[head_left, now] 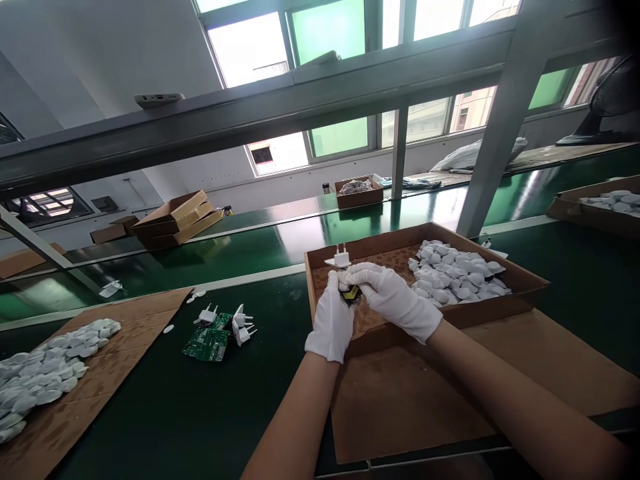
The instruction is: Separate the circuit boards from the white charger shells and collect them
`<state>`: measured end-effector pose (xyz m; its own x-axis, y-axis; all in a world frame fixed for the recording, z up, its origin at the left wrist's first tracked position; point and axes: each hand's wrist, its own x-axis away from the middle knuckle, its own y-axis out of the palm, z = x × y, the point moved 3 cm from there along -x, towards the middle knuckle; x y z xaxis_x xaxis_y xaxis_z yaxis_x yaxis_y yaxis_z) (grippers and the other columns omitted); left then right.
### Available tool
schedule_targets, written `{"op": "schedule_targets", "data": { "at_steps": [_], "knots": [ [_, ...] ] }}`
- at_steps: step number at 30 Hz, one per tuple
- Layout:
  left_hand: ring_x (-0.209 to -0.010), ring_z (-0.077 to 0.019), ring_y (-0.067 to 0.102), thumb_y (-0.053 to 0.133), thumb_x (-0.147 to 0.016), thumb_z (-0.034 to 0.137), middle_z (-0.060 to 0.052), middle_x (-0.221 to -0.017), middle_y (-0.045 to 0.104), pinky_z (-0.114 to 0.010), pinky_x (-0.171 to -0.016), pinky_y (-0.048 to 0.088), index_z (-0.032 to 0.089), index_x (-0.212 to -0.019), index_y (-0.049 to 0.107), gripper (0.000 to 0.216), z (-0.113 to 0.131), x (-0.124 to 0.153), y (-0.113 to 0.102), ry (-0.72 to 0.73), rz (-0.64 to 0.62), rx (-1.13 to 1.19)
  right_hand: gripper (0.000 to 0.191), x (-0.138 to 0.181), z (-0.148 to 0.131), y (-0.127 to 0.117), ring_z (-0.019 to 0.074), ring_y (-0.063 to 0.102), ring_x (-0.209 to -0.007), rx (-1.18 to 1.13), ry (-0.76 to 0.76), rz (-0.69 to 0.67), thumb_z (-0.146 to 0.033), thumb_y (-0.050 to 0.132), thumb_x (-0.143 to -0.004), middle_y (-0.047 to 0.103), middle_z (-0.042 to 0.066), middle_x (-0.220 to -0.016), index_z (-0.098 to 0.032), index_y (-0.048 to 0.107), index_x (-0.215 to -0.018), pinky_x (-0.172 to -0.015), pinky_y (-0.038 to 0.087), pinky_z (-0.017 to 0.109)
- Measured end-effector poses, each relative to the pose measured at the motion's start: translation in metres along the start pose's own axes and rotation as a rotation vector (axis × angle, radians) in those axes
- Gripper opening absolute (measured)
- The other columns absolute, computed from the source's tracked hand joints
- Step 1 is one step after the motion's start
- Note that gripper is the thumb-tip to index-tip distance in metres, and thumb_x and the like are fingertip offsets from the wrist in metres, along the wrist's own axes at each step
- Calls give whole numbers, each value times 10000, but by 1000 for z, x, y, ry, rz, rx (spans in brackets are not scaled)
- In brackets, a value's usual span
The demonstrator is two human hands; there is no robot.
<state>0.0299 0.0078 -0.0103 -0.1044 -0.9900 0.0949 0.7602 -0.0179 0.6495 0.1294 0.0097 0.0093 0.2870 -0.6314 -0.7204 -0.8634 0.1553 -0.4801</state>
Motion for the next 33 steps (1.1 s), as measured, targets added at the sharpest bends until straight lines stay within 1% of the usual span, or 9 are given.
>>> {"op": "schedule_targets", "data": {
  "at_steps": [3, 5, 8, 11, 17, 21, 28, 31, 33],
  "knots": [
    [-781, -123, 576, 453, -815, 340, -13, -901, 607, -243, -709, 472, 215, -924, 571, 203, 1, -1, -1, 28, 18, 8, 255, -6, 2, -8, 144, 549, -985, -299, 214, 28, -173, 431, -763, 612, 34, -1046, -194, 597, -956, -898, 435, 314],
    [-737, -135, 587, 463, -803, 358, -15, -853, 613, -264, -683, 481, 211, -912, 579, 216, 0, -3, -1, 35, -2, 9, 349, -6, 5, -12, 163, 509, -1055, -414, 323, 86, -270, 475, -766, 546, 63, -1165, -178, 521, -1099, -905, 426, 321],
    [-682, -133, 591, 484, -791, 330, -10, -756, 610, -274, -678, 482, 185, -836, 591, 186, -1, -6, -2, 53, -12, 48, 627, 0, 8, -6, 207, 459, -1113, -336, 384, -14, -341, 589, -696, 471, 108, -1245, -155, 376, -1256, -905, 417, 351],
    [-684, -130, 591, 538, -750, 262, -9, -724, 611, -265, -700, 474, 162, -797, 604, 129, -3, -6, -3, 77, 8, 53, 788, 9, 11, 7, 246, 486, -1077, -162, 374, -137, -318, 682, -617, 512, 100, -1196, -194, 318, -1304, -898, 408, 395],
    [-794, -119, 589, 643, -660, 206, -8, -818, 638, -226, -801, 440, 174, -863, 637, 205, -1, 2, 6, 147, -146, -4, 819, 16, 12, 12, 215, 552, -981, -134, 443, -34, -291, 677, -612, 572, 86, -1095, -190, 266, -1313, -849, 444, 353],
    [-842, -151, 588, 536, -768, 363, -24, -780, 643, -249, -826, 445, 167, -869, 655, 251, 1, 6, 8, 80, -113, -45, 628, 15, 3, 3, 216, 570, -936, -34, 393, 30, -312, 633, -645, 599, 67, -1021, -211, 398, -1219, -829, 449, 353],
    [-1084, -177, 494, 578, -748, 304, -30, -1020, 629, -270, -950, 373, 189, -931, 646, 226, -6, 3, 6, 169, -216, -56, 479, 19, 6, 4, 232, 536, -985, 102, 314, 93, -284, 599, -635, 573, 86, -1051, -189, 481, -1089, -875, 422, 380],
    [-1084, -183, 497, 595, -736, 299, -31, -1092, 602, -284, -950, 375, 192, -958, 633, 250, -9, 0, 5, 169, -199, -63, 513, 20, 7, 5, 260, 455, -1092, 184, 241, 110, -251, 600, -610, 504, 112, -1156, -174, 471, -1101, -950, 355, 415],
    [-1068, -183, 510, 566, -759, 287, -35, -1063, 616, -281, -937, 384, 177, -935, 637, 219, -7, 1, 7, 153, -205, -76, 531, 20, 6, 5, 260, 475, -1066, 172, 255, 70, -268, 594, -624, 511, 121, -1133, -163, 443, -1122, -928, 377, 412]
  ]
}}
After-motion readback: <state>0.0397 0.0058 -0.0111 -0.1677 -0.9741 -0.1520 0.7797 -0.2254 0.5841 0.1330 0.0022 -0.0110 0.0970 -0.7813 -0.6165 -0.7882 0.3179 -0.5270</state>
